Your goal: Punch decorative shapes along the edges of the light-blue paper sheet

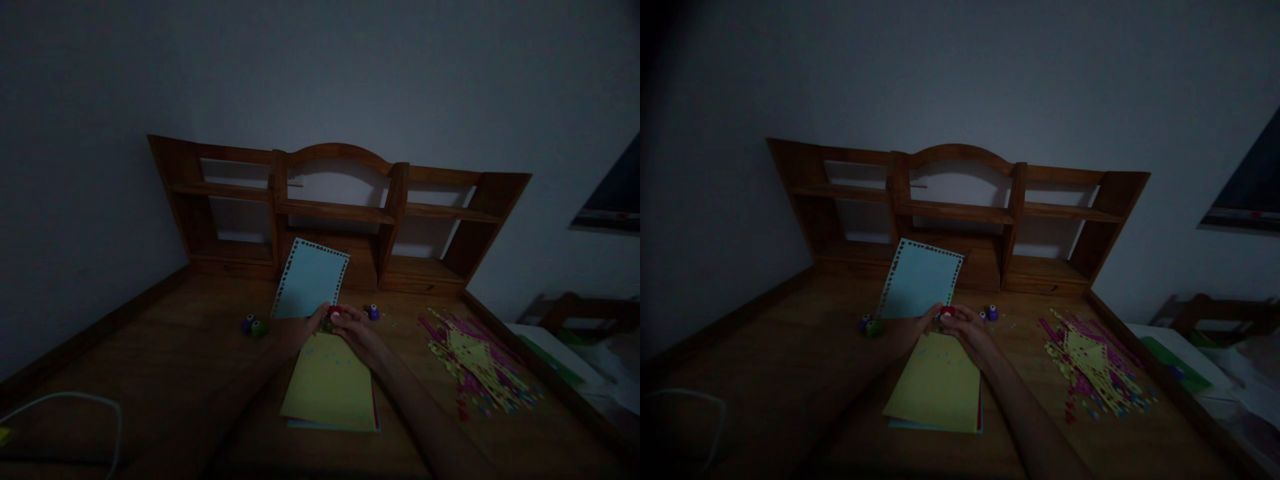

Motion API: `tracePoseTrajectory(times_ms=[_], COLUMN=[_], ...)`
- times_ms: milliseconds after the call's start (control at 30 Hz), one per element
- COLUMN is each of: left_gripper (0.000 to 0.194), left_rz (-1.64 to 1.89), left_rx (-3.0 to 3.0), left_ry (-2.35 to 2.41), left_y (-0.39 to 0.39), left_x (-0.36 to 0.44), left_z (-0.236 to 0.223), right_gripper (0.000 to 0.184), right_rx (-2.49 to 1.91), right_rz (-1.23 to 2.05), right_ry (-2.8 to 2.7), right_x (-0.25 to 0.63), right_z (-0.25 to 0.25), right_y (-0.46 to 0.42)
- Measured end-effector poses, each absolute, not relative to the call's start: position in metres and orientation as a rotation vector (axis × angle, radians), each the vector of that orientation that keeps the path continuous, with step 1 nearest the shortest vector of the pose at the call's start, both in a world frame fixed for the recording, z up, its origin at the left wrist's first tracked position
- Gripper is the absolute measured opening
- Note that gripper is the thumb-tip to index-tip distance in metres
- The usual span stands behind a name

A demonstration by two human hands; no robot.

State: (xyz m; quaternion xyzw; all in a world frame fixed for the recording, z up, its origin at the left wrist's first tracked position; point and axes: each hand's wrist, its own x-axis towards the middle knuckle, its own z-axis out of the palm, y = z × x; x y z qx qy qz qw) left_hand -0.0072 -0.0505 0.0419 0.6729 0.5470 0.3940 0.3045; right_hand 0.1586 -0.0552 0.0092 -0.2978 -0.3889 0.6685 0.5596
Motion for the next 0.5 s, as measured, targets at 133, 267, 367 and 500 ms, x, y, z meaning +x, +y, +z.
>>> tracePoseTrajectory(times_ms=[133,267,367,500], left_gripper=[0.053,0.056,0.054,0.056], left_rz=[1.024,0.941,0.978,0.941], left_rx=[1.790,1.814,1.843,1.822], left_ry=[1.471,1.486,1.476,1.483], left_y=[-0.0489,-0.0491,-0.0506,-0.0495], left_x=[-0.0082,-0.0086,-0.0076,-0.0072], left_z=[0.0400,0.0394,0.0417,0.0414], right_gripper=[0.026,0.031,0.033,0.032], right_rx=[-0.677,-0.681,-0.690,-0.700], right_rz=[1.580,1.588,1.590,1.591], right_ry=[-0.907,-0.882,-0.885,-0.876], right_x=[0.1583,0.1587,0.1592,0.1589], right_z=[0.0108,0.0095,0.0082,0.0087], right_y=[-0.0562,-0.0542,-0.0531,-0.0539])
